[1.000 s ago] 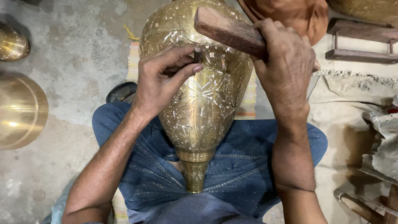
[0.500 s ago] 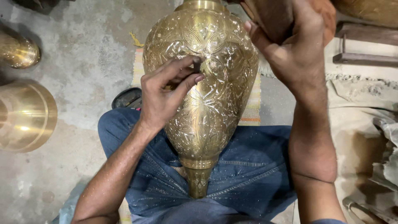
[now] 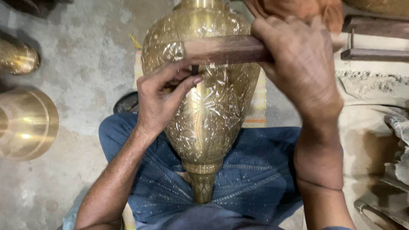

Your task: The person sits cross-legged holding a large engraved brass vase between their legs and chisels decorative floral patterns into its surface, holding a small chisel against the metal and striking it with a wooden mallet, repositioning the chisel across different areas of the vase.

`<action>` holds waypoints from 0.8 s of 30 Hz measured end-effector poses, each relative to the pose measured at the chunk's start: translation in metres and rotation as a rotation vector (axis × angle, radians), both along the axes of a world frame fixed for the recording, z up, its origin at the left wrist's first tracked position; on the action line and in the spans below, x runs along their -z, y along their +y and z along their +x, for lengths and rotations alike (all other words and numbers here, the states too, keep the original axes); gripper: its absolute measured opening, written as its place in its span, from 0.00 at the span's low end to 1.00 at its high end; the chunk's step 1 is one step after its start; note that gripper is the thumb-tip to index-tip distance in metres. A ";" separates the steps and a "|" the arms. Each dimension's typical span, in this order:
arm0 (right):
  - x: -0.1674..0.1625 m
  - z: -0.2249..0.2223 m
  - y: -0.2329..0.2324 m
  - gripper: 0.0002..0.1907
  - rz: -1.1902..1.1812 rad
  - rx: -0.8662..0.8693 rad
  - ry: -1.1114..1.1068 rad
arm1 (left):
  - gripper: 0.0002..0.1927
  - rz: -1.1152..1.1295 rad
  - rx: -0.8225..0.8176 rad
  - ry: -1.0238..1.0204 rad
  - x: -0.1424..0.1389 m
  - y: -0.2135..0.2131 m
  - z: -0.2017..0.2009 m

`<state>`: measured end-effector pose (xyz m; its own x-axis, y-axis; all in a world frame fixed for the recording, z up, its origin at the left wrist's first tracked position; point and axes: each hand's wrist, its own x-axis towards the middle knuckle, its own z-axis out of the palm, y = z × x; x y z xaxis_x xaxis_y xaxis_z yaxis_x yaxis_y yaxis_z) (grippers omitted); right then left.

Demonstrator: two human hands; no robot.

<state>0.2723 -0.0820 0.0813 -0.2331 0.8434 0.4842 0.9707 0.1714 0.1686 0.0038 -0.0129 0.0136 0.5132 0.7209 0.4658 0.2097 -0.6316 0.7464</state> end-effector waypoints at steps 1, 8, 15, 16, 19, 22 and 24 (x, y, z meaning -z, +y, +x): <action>-0.001 -0.001 0.000 0.12 0.024 -0.050 0.119 | 0.15 0.009 0.008 -0.004 -0.001 0.001 0.001; -0.007 -0.017 -0.002 0.23 0.041 -0.145 0.344 | 0.13 -0.006 -0.007 0.023 -0.004 -0.003 -0.002; 0.003 -0.008 -0.002 0.16 -0.041 -0.082 0.180 | 0.10 -0.029 -0.010 0.060 -0.003 0.002 -0.001; 0.003 -0.006 -0.003 0.15 -0.010 -0.105 0.237 | 0.12 -0.034 0.037 0.015 -0.004 0.002 -0.001; 0.003 -0.006 -0.004 0.13 -0.062 -0.151 0.511 | 0.15 -0.059 0.098 -0.050 -0.005 0.000 -0.002; 0.000 -0.009 -0.001 0.09 -0.183 -0.063 0.592 | 0.16 -0.045 0.063 -0.001 -0.006 0.001 -0.001; -0.001 -0.012 0.001 0.09 -0.043 0.040 0.144 | 0.14 -0.034 0.059 0.022 -0.006 0.001 -0.001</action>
